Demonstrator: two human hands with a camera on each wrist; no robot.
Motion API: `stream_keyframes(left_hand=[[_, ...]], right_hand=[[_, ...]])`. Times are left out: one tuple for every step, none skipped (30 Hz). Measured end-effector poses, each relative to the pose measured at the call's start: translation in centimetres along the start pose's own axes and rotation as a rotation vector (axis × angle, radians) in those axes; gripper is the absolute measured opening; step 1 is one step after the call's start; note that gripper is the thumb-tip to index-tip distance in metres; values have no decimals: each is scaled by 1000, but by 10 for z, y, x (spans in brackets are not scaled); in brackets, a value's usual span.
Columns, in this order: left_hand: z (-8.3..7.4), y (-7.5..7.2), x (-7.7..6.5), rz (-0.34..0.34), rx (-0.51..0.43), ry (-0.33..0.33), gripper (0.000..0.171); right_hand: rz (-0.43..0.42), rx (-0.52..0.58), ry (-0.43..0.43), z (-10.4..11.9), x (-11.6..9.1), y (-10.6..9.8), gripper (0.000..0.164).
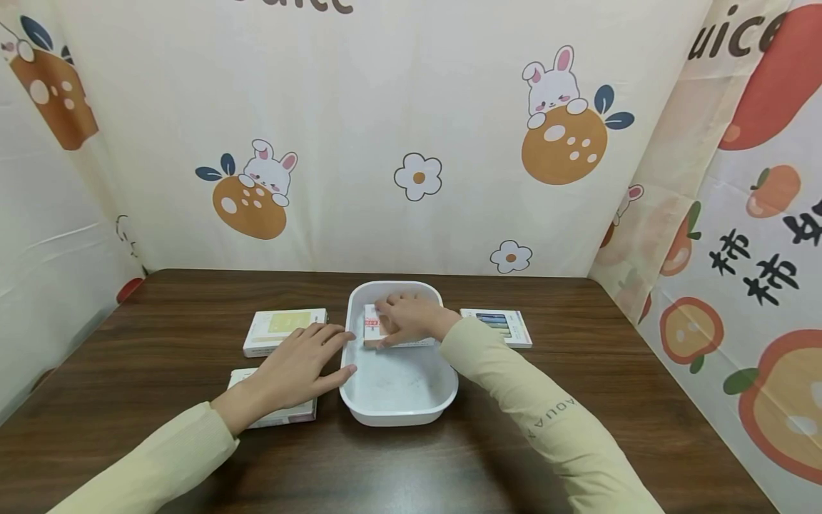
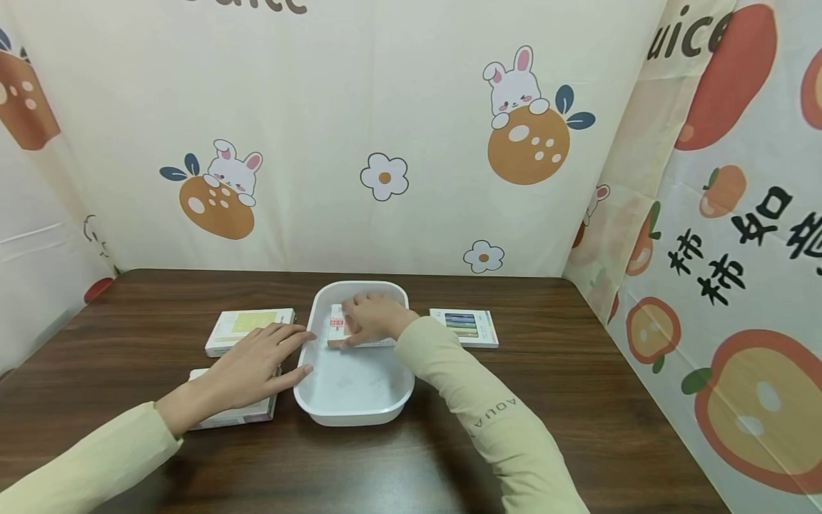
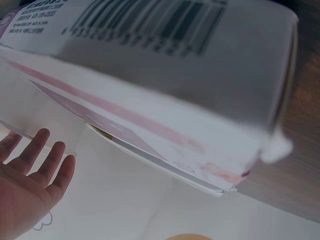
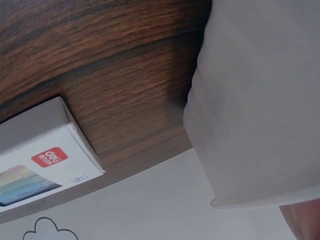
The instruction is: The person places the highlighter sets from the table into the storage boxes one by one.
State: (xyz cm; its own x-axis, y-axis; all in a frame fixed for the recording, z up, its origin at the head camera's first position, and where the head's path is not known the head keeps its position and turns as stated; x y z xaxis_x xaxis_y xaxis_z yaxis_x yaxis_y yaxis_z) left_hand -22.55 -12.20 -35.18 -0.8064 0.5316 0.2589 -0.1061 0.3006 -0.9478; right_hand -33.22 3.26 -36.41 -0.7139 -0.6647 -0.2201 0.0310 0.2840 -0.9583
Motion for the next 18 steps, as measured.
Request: stream_keyframes(left_hand=[[0,0,0,1,-1,-1,57],[0,0,0,2,-1,-2,57],[0,0,0,2,0,-2,57],[0,0,0,3,1,-2,57],[0,0,0,3,3,-1,57],[0,0,0,2,5,0,57],[0,0,0,1,7,1,57],[0,0,0,0,9,3,57],[1,1,0,-1,11,4,57],[1,1,0,-2,12,6,57],[1,1,0,-3,13,6,57],[1,1,0,-4,13,7,57],[1,1,0,-4,14,8,57],[1,1,0,-5,14,8,57],[1,1,0,-6,14,9,57],[1,1,0,-6,14,10,57],[1,1,0,-7,15,11,57],[1,1,0,-7,14,11,57]], right_hand=[[5,-2,0,0,0,1,81],[10,-7,1,0,0,1,81],[17,-11,1,1,0,1,81],[23,-15,-1,1,1,2,81],[28,-18,-1,2,1,2,81],[32,-20,0,2,1,3,80],[34,-22,0,2,1,3,80],[37,-25,0,3,1,3,80],[38,-25,-1,3,1,3,79],[38,-26,-1,3,1,3,79],[38,-28,-1,3,1,3,79],[39,-31,-1,3,0,3,79],[39,-34,0,3,0,4,79],[40,-34,2,3,0,4,80],[42,-32,5,3,0,4,80],[45,-29,8,3,0,4,81],[48,-24,12,2,0,5,82],[49,-19,15,2,0,5,83]])
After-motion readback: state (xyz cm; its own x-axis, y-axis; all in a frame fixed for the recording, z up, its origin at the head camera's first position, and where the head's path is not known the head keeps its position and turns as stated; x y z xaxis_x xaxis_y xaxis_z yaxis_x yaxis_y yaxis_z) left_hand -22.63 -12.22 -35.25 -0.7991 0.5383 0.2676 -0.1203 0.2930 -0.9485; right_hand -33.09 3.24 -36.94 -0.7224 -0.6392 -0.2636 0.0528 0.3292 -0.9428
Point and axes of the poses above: each hand's wrist, its own x-axis towards the middle knuckle, its own y-axis out of the palm, z = x × y, the point moved 5 cm from there along x, towards the middle knuckle, and after that the axes turned 8 degrees about -x, right-handed, at the moved point
